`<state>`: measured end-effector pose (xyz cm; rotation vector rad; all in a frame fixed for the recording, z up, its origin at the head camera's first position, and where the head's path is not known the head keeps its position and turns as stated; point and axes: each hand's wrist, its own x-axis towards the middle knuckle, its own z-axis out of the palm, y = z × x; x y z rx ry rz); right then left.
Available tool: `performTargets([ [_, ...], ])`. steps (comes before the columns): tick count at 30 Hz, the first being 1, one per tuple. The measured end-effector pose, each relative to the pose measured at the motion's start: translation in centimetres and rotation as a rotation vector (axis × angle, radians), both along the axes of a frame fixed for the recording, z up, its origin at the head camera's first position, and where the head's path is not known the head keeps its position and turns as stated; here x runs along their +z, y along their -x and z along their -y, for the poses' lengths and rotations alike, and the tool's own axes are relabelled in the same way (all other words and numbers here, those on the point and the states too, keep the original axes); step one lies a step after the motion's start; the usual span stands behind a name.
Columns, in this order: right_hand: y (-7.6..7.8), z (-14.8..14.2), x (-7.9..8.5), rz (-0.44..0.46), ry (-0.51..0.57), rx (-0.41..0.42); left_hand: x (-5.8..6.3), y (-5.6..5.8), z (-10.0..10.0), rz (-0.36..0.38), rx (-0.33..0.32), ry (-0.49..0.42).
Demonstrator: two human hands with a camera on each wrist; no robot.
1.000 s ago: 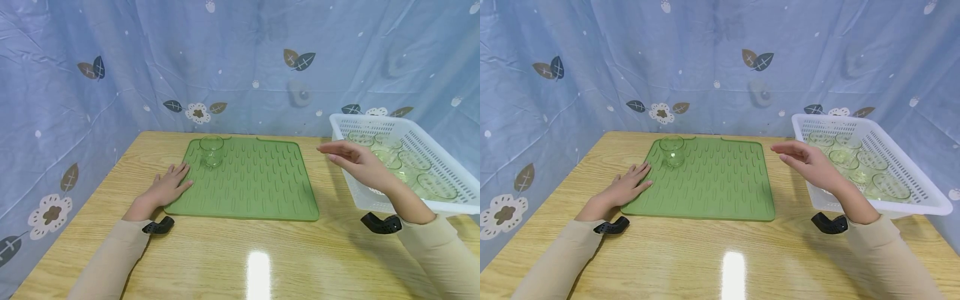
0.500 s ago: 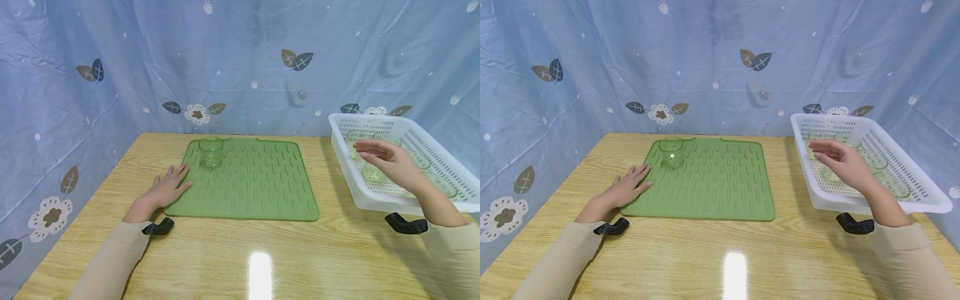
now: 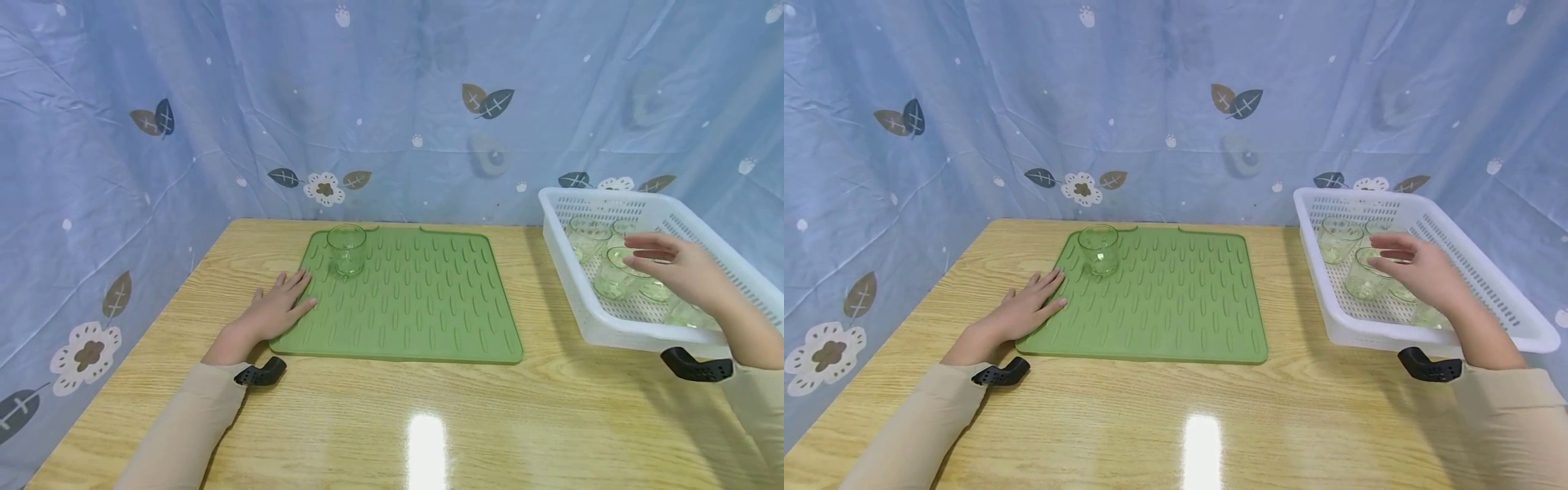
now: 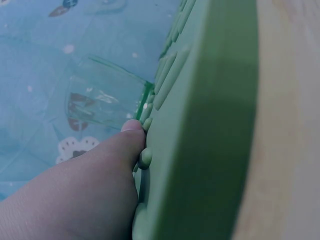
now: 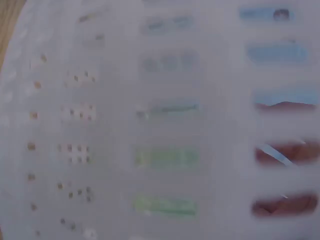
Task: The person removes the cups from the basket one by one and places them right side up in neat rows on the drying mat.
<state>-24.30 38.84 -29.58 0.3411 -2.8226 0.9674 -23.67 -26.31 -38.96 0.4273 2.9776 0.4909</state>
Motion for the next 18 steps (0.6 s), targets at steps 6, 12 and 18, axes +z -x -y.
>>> performTargets([
  [6, 0.7, -0.9, 0.9, 0.108, -0.158, -0.028, 0.0, 0.0, 0.0, -0.002, -0.002, -0.004],
  [12, 1.3, -1.4, 0.5, 0.151, -0.207, 0.017, 0.0, -0.1, -0.1, -0.005, 0.000, -0.003],
  [18, 1.8, -1.6, -0.1, 0.169, -0.264, 0.007, 0.2, -0.2, -0.1, -0.003, 0.002, -0.006],
])
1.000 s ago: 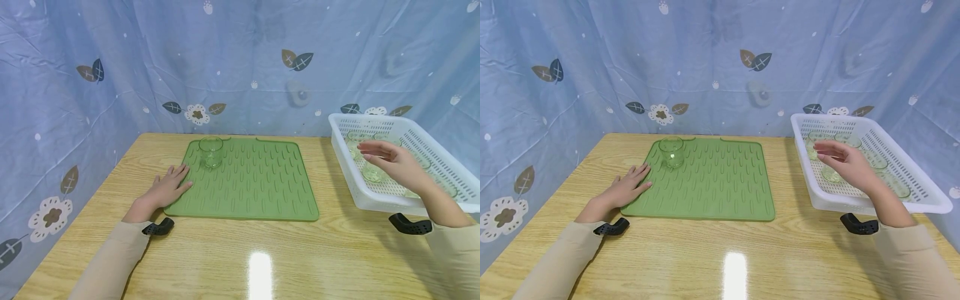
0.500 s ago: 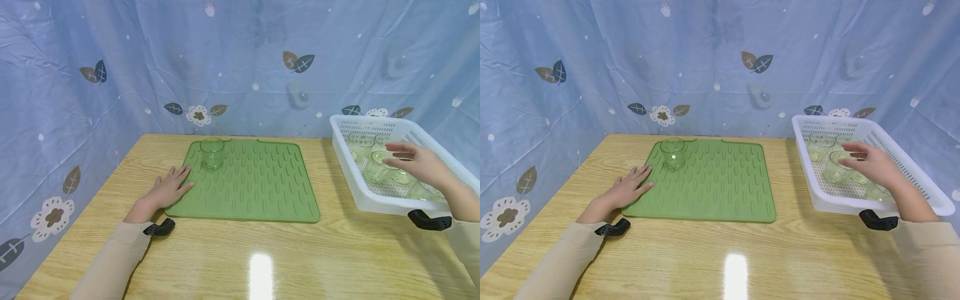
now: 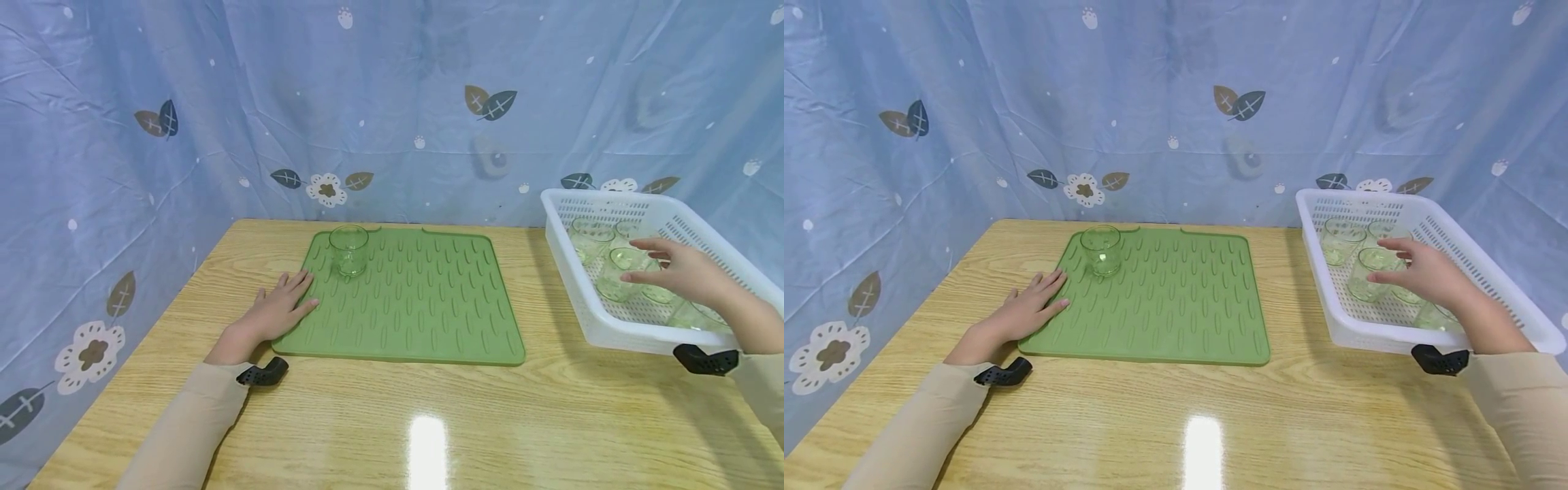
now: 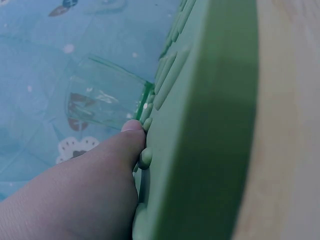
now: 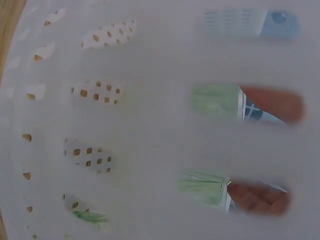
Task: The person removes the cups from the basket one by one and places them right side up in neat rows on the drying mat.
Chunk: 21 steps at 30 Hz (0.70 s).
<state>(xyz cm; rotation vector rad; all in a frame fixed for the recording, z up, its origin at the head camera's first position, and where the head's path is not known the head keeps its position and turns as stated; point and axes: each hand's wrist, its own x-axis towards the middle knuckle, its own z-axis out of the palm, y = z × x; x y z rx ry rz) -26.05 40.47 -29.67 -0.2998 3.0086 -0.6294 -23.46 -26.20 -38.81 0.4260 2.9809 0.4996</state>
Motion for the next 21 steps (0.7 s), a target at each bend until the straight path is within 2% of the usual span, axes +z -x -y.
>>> performTargets([
  [21, -0.23, 0.31, -0.40, -0.028, -0.013, 0.034, -0.05, -0.15, -0.01, -0.001, 0.001, -0.002],
])
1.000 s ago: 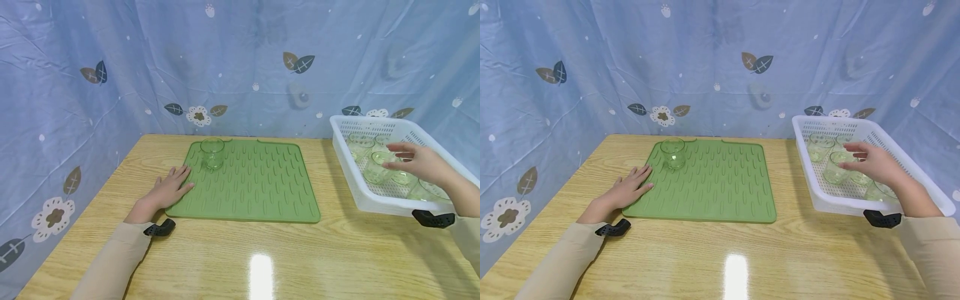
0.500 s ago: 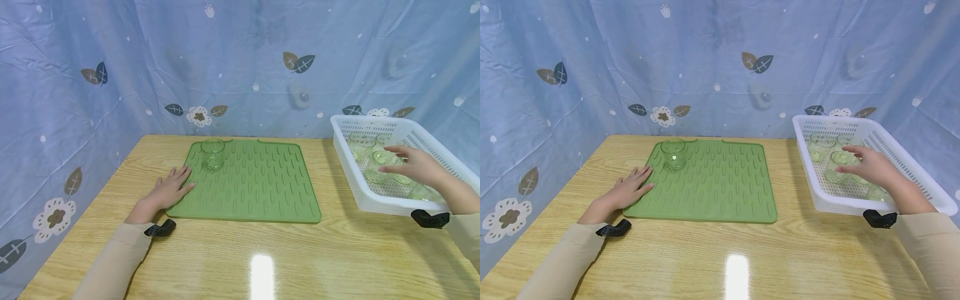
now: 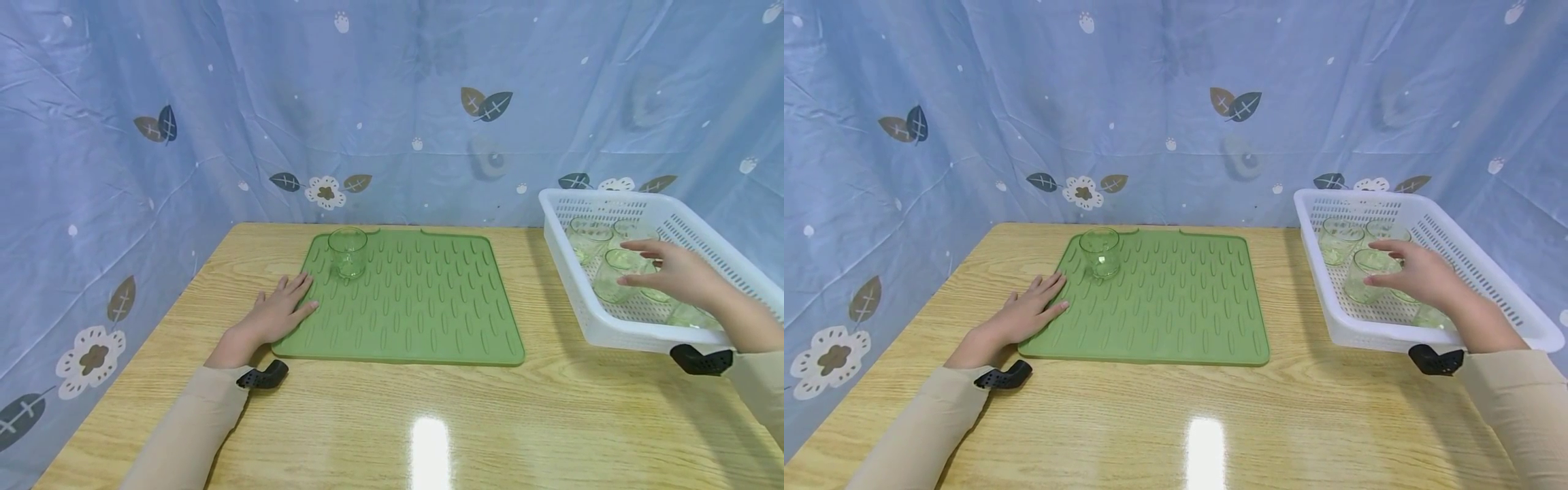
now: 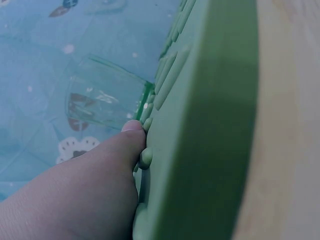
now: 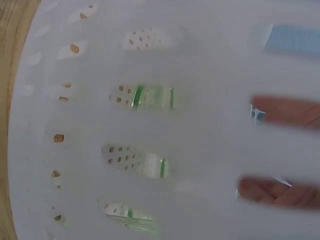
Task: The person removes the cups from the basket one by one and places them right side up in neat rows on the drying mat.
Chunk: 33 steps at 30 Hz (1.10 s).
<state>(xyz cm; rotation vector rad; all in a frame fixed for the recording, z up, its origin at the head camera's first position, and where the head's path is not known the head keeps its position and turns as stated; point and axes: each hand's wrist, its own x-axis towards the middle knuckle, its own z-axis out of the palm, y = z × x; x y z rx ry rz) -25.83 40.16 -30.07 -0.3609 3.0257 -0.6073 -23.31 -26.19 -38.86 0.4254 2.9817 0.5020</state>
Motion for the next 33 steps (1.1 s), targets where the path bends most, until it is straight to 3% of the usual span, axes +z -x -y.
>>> performTargets([
  [19, 0.26, 0.04, -0.35, 0.029, 0.109, -0.001, -0.04, 0.07, 0.00, -0.003, -0.002, -0.009],
  [27, 0.20, -0.16, -0.46, 0.103, 0.239, -0.003, 0.08, 0.01, -0.02, 0.006, 0.003, -0.011],
  [33, 0.21, -0.21, -0.61, 0.151, 0.234, 0.012, 0.02, 0.04, -0.09, 0.001, 0.001, -0.006],
])
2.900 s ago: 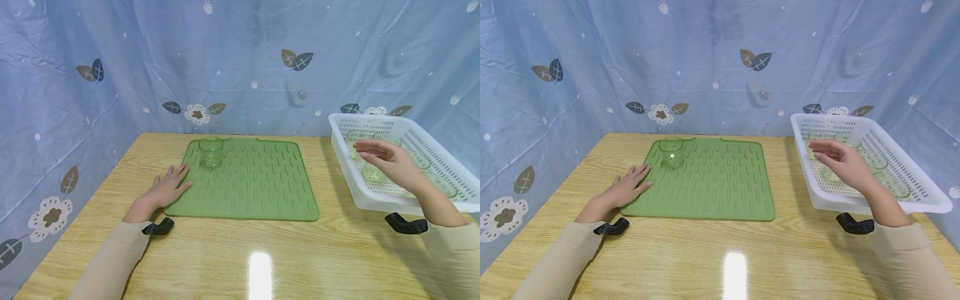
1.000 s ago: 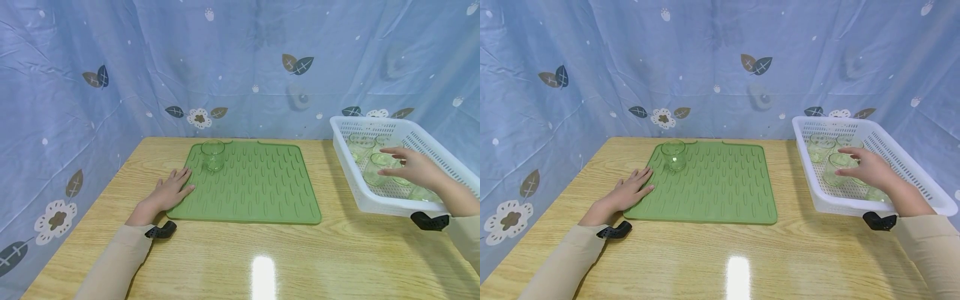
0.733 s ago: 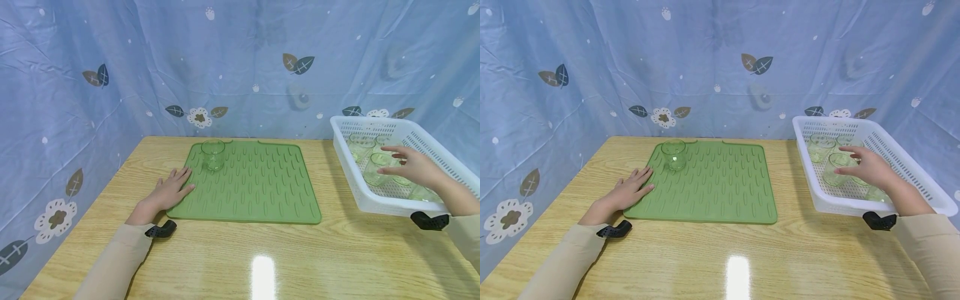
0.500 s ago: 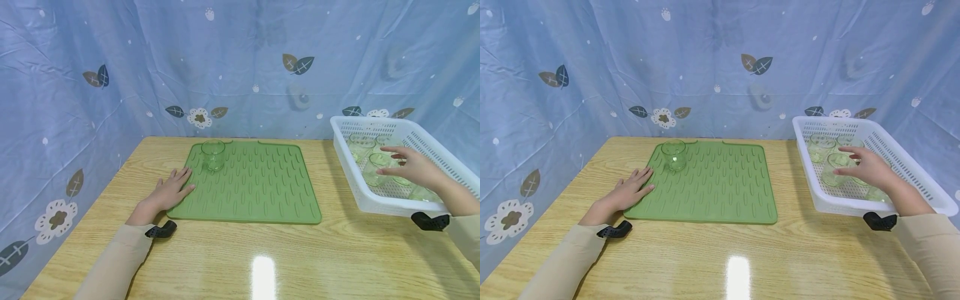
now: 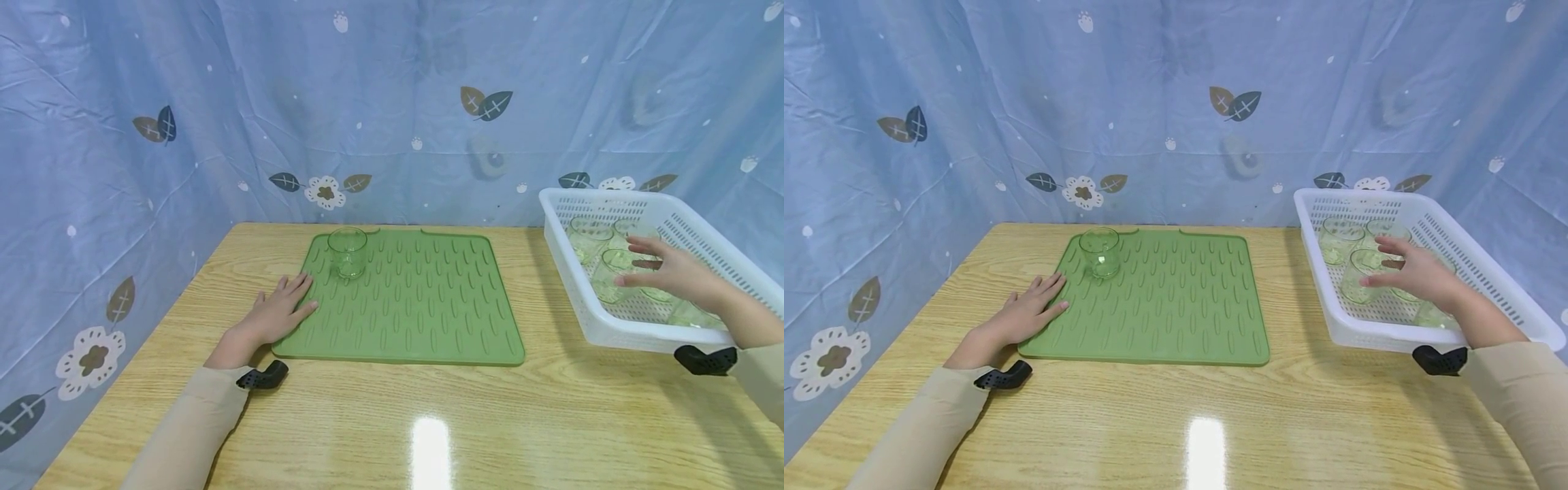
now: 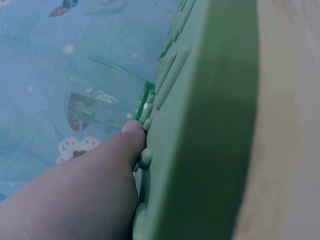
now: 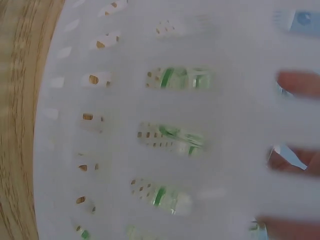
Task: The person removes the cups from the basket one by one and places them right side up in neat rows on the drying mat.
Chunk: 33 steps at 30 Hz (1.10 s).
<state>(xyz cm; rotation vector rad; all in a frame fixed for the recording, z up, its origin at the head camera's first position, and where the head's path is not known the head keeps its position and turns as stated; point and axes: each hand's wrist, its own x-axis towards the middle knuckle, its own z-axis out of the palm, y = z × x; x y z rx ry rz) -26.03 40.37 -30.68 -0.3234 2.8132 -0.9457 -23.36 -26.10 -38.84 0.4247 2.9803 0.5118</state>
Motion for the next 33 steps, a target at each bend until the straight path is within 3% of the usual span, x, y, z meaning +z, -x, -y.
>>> performTargets([
  [4, 0.16, 0.11, 0.00, 0.034, -0.018, 0.015, -0.05, 0.04, 0.06, -0.004, 0.000, 0.001],
  [20, 0.31, 0.27, -0.25, 0.024, -0.107, 0.024, -0.27, 0.15, 0.22, -0.001, -0.002, 0.001],
  [33, 0.07, 0.12, 0.11, 0.010, -0.055, -0.007, -0.12, 0.12, 0.15, 0.004, 0.000, 0.000],
])
